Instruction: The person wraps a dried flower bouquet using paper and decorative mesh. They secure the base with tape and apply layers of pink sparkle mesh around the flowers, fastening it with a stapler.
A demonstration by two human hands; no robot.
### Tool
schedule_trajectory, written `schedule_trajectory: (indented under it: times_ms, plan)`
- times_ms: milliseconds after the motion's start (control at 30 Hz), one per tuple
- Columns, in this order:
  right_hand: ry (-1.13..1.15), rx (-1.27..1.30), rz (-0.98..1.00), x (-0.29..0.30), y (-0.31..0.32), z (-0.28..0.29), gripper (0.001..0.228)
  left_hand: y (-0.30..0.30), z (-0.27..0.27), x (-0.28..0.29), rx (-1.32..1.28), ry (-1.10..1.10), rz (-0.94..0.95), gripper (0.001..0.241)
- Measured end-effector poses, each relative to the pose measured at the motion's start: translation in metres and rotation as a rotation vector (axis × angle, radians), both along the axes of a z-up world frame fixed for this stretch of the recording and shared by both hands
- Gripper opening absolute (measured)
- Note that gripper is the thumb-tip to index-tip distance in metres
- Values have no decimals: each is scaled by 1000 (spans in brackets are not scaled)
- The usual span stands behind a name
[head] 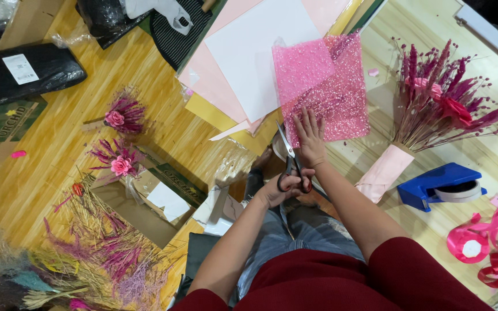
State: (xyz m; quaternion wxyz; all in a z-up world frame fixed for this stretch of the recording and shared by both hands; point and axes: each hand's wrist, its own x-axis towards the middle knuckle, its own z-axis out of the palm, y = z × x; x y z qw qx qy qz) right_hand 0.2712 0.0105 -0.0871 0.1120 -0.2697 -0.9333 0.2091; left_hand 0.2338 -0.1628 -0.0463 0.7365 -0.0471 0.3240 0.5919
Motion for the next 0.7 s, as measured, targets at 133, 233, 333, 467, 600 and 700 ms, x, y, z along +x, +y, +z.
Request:
schedule_trajectory:
  times_ms: [133,233,333,467,600,700]
  plan:
    - [-14,2,13,0,1,1,99,2,-1,1,-44,75,1,30]
    - [-38,10,27,1,3,0,100,10,-3,-3,-37,40,42,32]
    - [-63,10,41,1,3,-1,98,18,-4,-10,-26,14,69,34]
    - [-89,14,47,1,3,-1,98,22,-2,-17,-35,91,51,22]
    - [-97,4,56,2,3,3,95,25,2,-25,-70,99,65,15]
    - [-54,-4,100,4,4,5,142,33,-7,-31,-107,11,100,17]
